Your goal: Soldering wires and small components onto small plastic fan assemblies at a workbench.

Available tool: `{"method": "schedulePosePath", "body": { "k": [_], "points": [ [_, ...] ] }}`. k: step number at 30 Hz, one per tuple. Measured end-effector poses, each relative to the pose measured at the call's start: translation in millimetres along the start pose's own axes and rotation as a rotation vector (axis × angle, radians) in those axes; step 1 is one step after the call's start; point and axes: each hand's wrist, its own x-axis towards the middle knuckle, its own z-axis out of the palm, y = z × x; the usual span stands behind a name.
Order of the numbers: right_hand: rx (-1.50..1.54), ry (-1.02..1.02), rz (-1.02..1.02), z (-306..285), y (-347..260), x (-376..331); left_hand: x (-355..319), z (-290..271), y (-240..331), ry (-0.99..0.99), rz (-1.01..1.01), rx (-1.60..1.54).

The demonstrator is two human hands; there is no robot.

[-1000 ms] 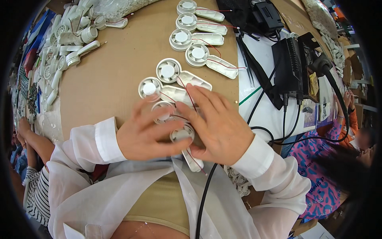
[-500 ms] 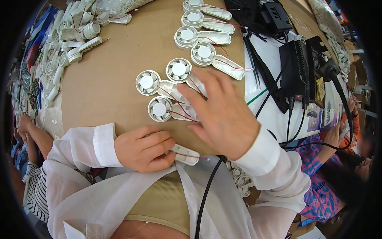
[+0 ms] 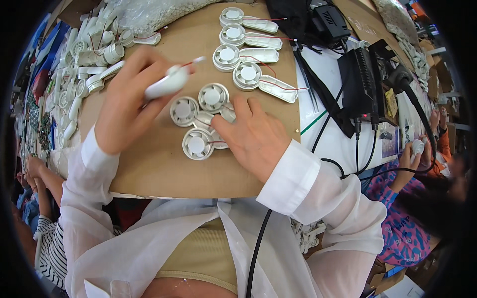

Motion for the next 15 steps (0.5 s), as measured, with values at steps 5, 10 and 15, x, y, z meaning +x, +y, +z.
{"method": "schedulePosePath", "body": {
  "k": [5, 10, 15],
  "points": [
    [0.028, 0.013, -0.126, -16.2, 13.2, -12.1, 58.3, 44.2, -5.6, -0.085, 0.235, 0.077],
    [0.007, 0.053, -0.123, -16.6, 13.3, -19.2, 88.0, 85.7, -8.8, -0.113, 0.335, 0.197],
    [-0.045, 0.075, -0.054, -4.2, 15.4, -14.2, 88.4, 90.9, -12.7, -0.168, 0.285, 0.266]
  ]
}}
